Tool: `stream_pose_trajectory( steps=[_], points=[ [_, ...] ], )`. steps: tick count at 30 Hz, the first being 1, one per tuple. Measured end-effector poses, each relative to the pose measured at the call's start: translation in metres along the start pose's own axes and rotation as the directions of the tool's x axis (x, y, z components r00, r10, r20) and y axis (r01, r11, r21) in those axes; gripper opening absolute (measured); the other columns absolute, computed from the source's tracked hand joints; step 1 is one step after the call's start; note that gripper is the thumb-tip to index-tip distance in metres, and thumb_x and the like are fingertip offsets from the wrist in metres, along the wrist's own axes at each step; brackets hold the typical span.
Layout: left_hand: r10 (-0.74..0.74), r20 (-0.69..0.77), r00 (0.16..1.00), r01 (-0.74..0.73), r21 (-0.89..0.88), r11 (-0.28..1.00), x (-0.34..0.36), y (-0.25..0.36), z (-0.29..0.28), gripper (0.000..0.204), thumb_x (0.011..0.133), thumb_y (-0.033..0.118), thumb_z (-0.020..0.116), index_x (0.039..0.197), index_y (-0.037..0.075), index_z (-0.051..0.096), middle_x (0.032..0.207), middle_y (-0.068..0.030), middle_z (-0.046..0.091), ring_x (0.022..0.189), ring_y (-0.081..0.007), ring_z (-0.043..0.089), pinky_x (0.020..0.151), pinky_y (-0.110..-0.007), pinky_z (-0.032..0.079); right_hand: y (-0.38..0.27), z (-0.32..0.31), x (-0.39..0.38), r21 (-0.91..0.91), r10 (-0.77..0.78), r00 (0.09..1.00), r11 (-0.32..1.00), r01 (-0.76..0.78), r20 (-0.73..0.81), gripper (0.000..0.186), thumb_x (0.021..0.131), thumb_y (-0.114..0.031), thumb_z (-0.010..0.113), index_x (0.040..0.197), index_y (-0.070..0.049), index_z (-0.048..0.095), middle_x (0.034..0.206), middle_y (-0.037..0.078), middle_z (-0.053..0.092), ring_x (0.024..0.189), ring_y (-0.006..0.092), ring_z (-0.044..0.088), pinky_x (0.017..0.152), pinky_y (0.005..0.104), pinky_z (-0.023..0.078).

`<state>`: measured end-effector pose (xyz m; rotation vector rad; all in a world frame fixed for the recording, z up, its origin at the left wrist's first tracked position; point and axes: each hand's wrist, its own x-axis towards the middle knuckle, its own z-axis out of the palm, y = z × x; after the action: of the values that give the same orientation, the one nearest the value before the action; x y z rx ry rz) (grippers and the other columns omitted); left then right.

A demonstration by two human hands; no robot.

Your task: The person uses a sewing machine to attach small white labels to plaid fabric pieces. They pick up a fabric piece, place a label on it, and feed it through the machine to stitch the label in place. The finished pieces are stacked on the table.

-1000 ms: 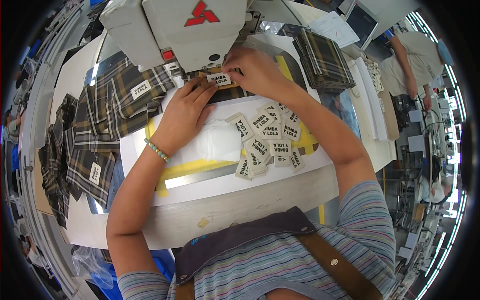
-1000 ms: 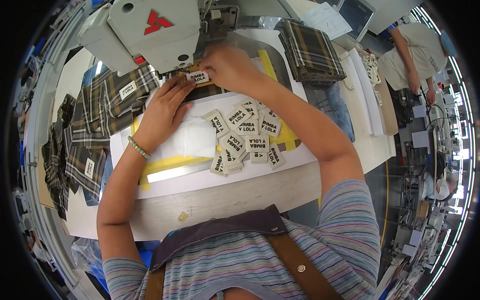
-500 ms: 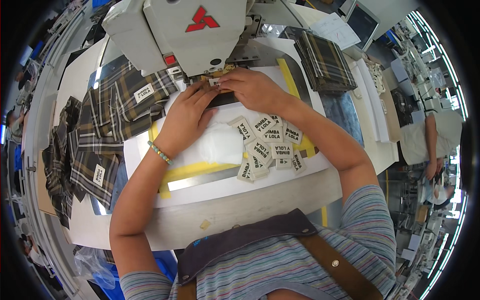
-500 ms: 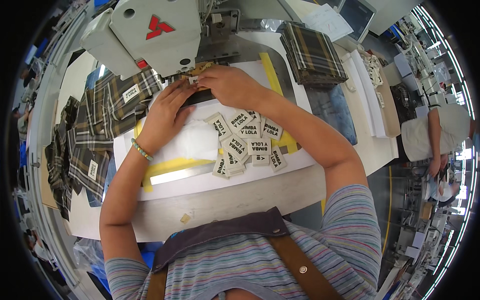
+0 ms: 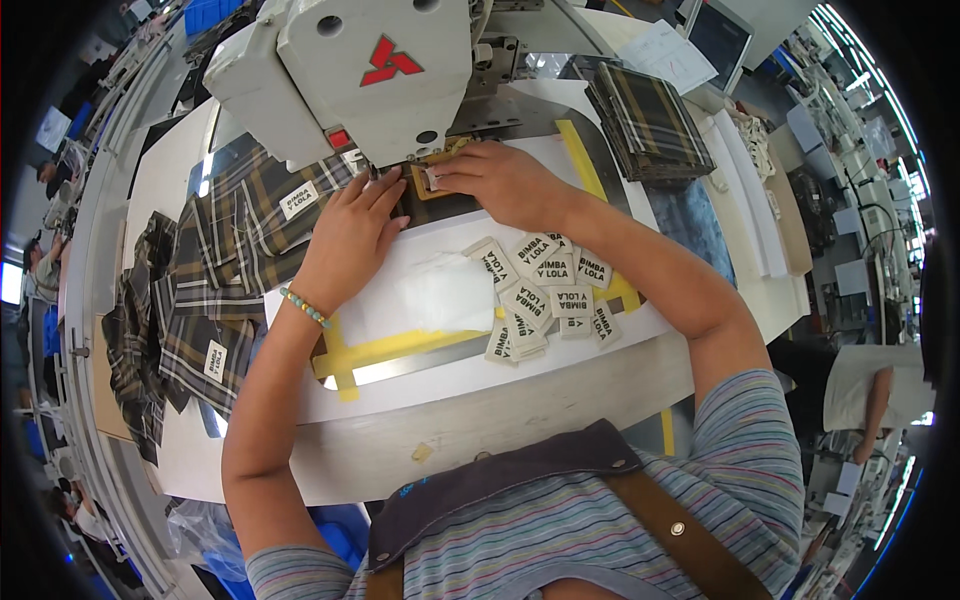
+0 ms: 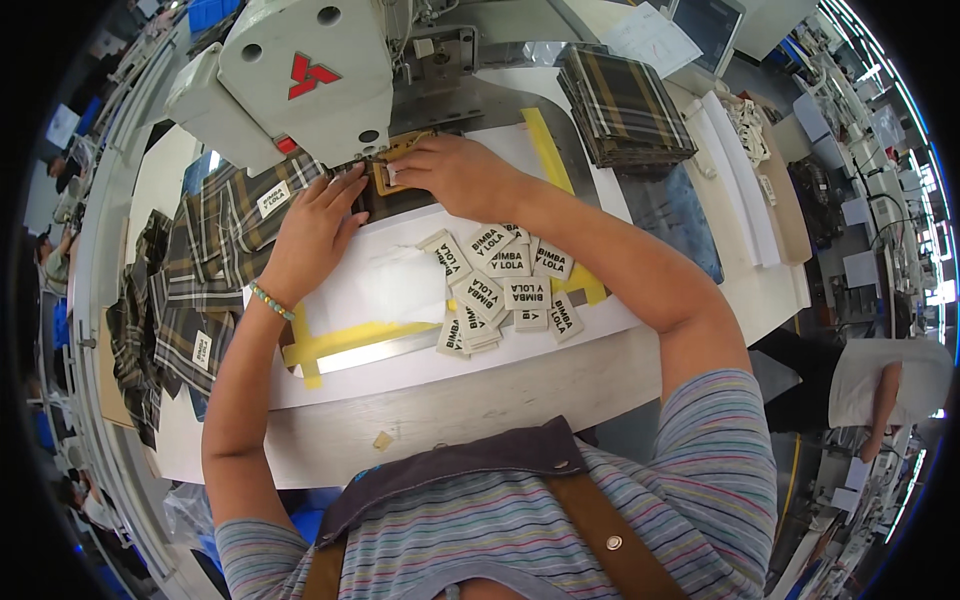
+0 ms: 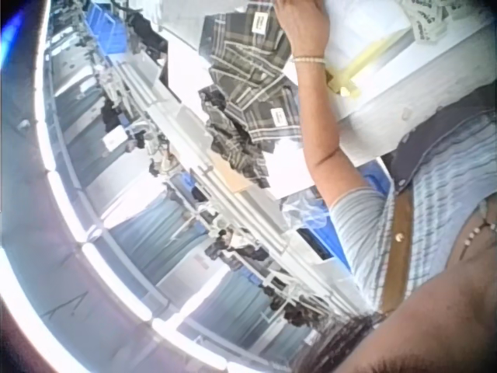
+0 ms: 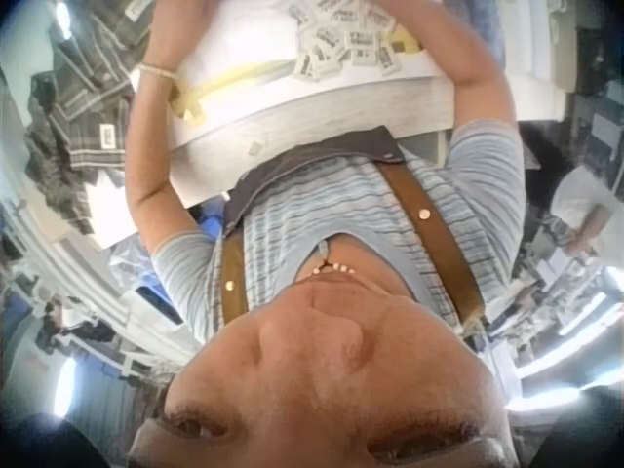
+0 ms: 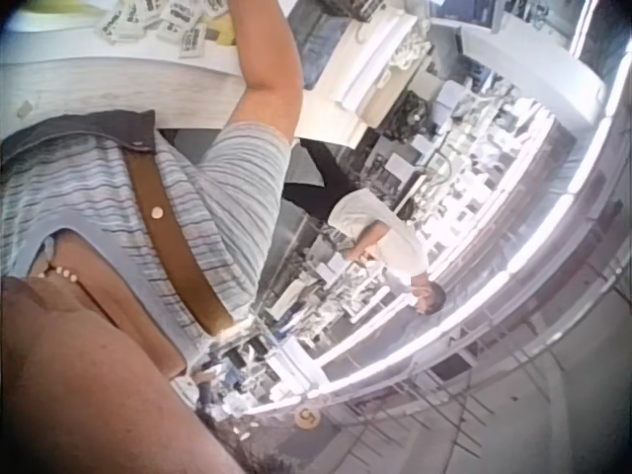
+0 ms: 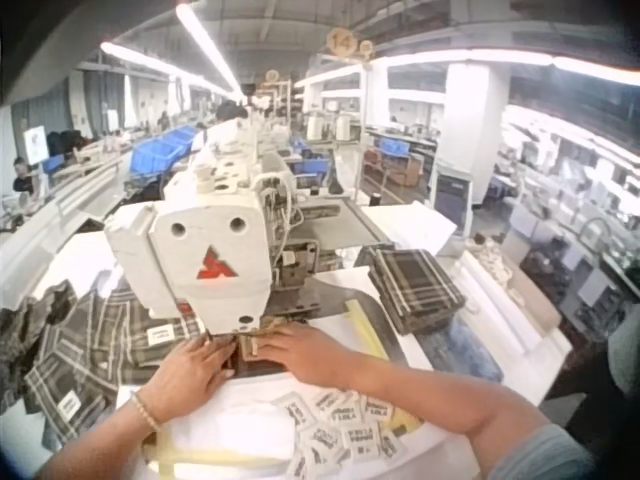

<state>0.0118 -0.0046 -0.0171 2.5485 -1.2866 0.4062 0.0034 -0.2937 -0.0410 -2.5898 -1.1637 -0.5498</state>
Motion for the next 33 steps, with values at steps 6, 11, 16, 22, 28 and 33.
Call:
stream_pose_trajectory(
  steps=[6,11,16,22,28,33],
  points=[
    [0.007,0.059,0.998,-0.008,0.007,1.0,0.002,-0.005,-0.003,0.049,0.099,0.015,0.07,0.144,-0.002,0.061,0.153,-0.0148,0.061,0.125,-0.0378,0.06,0.111,-0.046,0.05,0.001,-0.002,-0.001,0.005,0.003,1.0,1.0,-0.003,-0.008,0.041,0.093,-0.003,0.065,0.131,-0.013,0.075,0.142,0.002,0.07,0.132,0.0264,0.062,0.111,0.0406,0.055],
    [0.009,0.097,0.995,-0.009,-0.002,1.0,0.003,-0.006,-0.005,0.049,0.098,0.014,0.07,0.143,-0.003,0.062,0.151,-0.0154,0.062,0.123,-0.0379,0.061,0.111,-0.046,0.05,-0.001,-0.002,-0.001,0.027,-0.001,0.999,1.0,0.003,-0.043,0.035,0.093,-0.004,0.064,0.124,-0.01,0.077,0.139,0.005,0.071,0.13,0.0276,0.062,0.113,0.039,0.053],
    [0.015,0.095,0.995,-0.015,0.0,1.0,0.004,-0.004,-0.006,0.048,0.098,0.013,0.07,0.143,-0.003,0.062,0.15,-0.016,0.063,0.125,-0.0398,0.061,0.111,-0.047,0.05,-0.003,-0.004,0.0,0.05,0.01,0.999,0.999,-0.008,-0.03,0.035,0.093,-0.005,0.063,0.125,-0.01,0.077,0.14,0.005,0.071,0.129,0.0278,0.062,0.113,0.0391,0.052],
    [0.001,0.129,0.992,0.0,-0.007,1.0,0.001,-0.004,-0.009,0.049,0.1,0.013,0.069,0.145,-0.003,0.061,0.156,-0.017,0.059,0.137,-0.043,0.057,0.117,-0.048,0.047,-0.002,-0.001,-0.001,-0.022,-0.013,0.999,1.0,0.012,-0.042,0.034,0.093,-0.005,0.065,0.124,-0.011,0.078,0.137,0.002,0.072,0.127,0.0261,0.065,0.108,0.0387,0.057],
    [-0.02,0.151,0.988,0.02,0.001,1.0,-0.005,-0.004,-0.009,0.049,0.103,0.015,0.066,0.148,-0.002,0.059,0.16,-0.0162,0.057,0.143,-0.0444,0.054,0.119,-0.049,0.046,-0.003,-0.008,0.005,0.065,-0.016,1.0,0.998,0.015,0.019,0.036,0.093,-0.005,0.062,0.125,-0.008,0.077,0.137,0.007,0.072,0.132,0.0291,0.063,0.114,0.0392,0.052],
    [-0.027,0.144,0.989,0.019,0.056,0.998,-0.009,-0.005,-0.01,0.051,0.105,0.018,0.064,0.152,0.002,0.057,0.161,-0.0132,0.057,0.145,-0.0461,0.052,0.119,-0.05,0.045,-0.001,-0.01,0.004,0.016,-0.011,1.0,1.0,0.011,0.026,0.04,0.092,-0.003,0.06,0.128,-0.008,0.076,0.141,0.007,0.071,0.136,0.0286,0.06,0.117,0.0388,0.05]
  ],
)
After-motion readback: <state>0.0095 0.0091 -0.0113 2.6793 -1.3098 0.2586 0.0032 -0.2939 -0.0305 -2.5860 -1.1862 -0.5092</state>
